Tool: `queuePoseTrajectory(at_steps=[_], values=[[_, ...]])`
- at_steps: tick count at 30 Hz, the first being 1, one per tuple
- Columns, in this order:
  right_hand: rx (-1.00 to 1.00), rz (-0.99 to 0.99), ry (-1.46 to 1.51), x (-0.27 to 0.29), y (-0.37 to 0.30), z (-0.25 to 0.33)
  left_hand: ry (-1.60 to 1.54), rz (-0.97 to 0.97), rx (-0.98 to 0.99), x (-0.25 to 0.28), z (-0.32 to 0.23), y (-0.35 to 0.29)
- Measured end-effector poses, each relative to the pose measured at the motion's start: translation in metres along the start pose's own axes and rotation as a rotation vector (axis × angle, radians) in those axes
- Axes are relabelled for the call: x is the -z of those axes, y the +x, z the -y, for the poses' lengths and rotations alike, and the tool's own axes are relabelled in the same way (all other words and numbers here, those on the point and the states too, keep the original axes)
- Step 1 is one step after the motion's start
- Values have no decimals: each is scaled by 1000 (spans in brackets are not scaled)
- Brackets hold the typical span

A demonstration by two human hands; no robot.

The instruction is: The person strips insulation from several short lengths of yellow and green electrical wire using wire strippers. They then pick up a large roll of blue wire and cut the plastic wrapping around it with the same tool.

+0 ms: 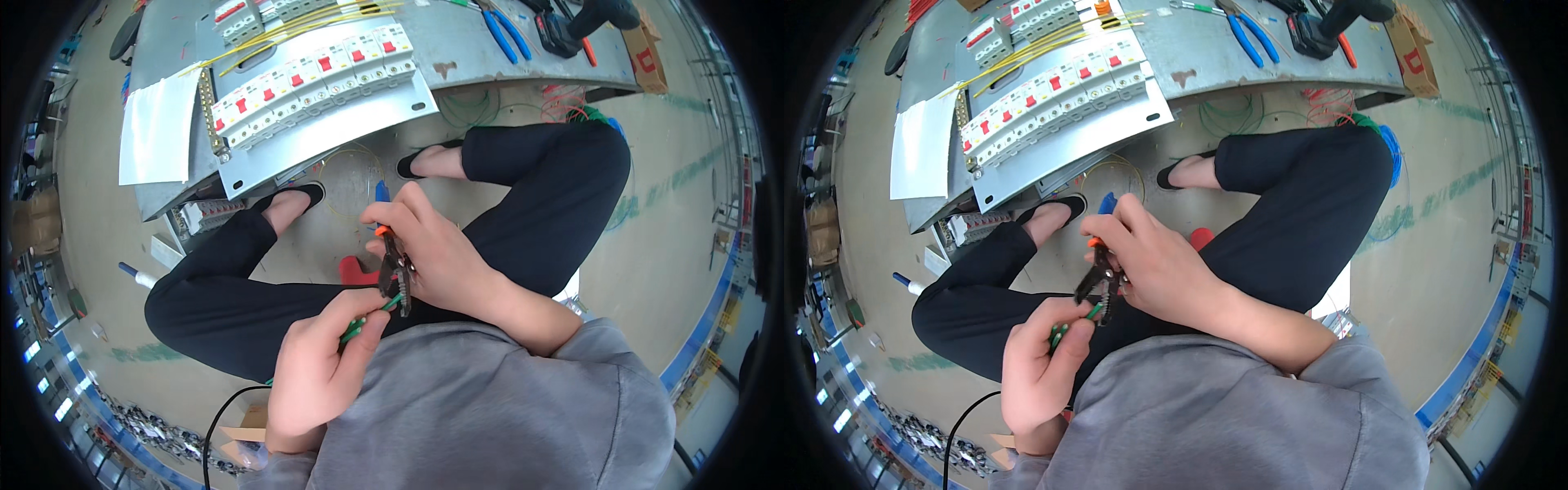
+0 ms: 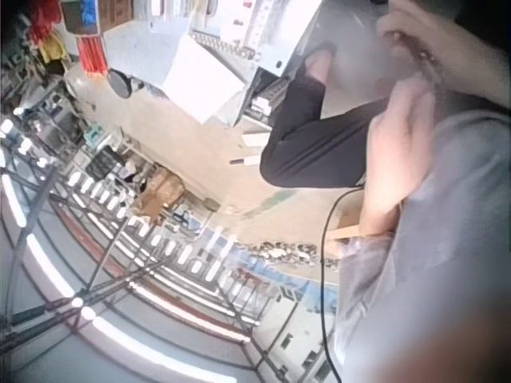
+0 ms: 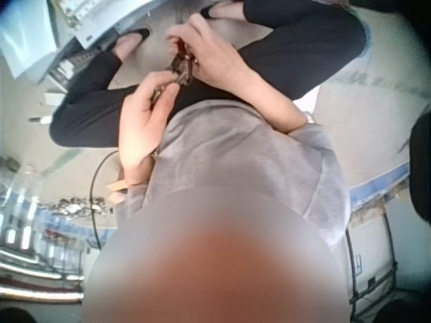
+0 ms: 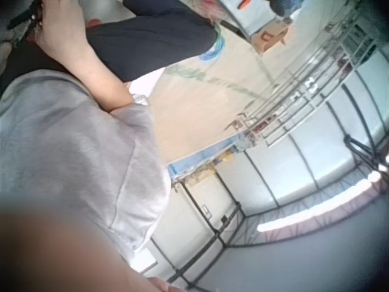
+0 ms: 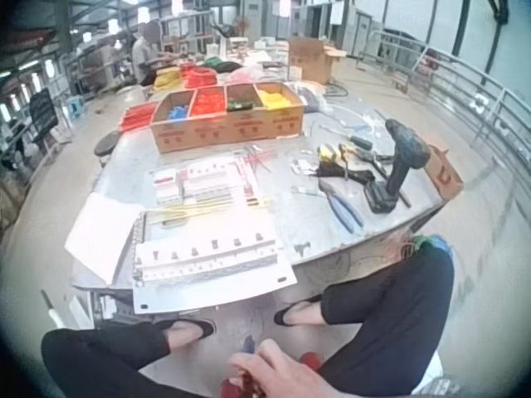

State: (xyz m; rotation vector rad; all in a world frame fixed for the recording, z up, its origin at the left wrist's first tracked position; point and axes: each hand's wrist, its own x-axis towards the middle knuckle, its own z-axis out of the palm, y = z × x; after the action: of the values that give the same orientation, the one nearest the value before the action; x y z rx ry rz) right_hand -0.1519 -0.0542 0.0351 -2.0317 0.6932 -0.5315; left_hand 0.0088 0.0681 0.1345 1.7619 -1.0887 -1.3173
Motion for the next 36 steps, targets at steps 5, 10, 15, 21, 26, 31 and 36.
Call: queuePoseTrajectory(at_steps=[5, 10, 15, 21, 26, 31, 36], values=[[57, -46, -57, -3, -4, 1, 56, -32, -10, 1, -5, -1], [101, -113, -113, -1, -4, -1, 51, -48, -28, -4, -5, -3], [146, -158, -78, 1, -4, -2, 54, -67, -30, -7, -8, -4], [165, -169, -57, 4, -6, -1, 79, -68, -60, -7, -7, -7], [177, -166, -47, 2, -8, -3, 93, -65, -53, -7, -9, -10], [191, -165, -40, 3, -8, -2, 89, -54, -52, -5, -4, -15], [188, -228, -8, -3, -8, -5, 64, -52, -43, -6, -5, -14]])
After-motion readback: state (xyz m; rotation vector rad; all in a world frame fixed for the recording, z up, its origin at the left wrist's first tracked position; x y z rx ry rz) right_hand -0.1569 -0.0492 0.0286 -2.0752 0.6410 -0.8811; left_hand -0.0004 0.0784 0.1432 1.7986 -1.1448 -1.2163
